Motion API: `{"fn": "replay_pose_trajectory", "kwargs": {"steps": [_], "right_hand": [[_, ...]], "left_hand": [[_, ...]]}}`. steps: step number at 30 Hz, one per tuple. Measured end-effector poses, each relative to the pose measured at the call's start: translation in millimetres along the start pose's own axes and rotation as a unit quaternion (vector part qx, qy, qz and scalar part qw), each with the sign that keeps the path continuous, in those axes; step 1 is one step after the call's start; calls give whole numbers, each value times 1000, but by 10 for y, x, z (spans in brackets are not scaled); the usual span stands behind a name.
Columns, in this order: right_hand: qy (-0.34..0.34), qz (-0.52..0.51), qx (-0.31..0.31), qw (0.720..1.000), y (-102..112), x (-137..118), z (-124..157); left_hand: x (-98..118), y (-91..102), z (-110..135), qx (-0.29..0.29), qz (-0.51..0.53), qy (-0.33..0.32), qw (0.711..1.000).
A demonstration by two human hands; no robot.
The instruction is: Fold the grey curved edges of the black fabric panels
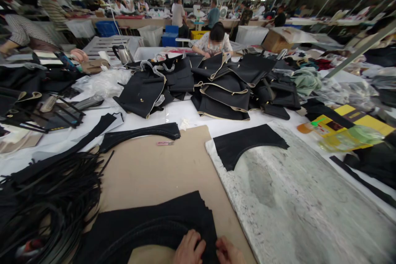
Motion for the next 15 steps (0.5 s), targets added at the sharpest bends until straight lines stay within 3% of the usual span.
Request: {"fn": "replay_pose_trajectory", "kwargs": {"steps": [3,8,15], "right_hand": [[4,-22,-7,1000,-30,1,129],[-15,-42,-23,999,-140,94,246],[-12,-44,7,999,-182,72,307]], "left_hand": [[102,259,132,63,28,-27,997],[116,286,162,37,57,-33,997],[168,390,171,68,66,-54,994]]}}
Point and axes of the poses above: each hand's wrist, its own z-axis away from the middle knuckle, its own y-axis out of the back of the hand, x = y × z, the point moved 10 cm from there along -z, towards the middle knuckle, and after that the axes turned 1 degree about -z, right-handed, at the moved point
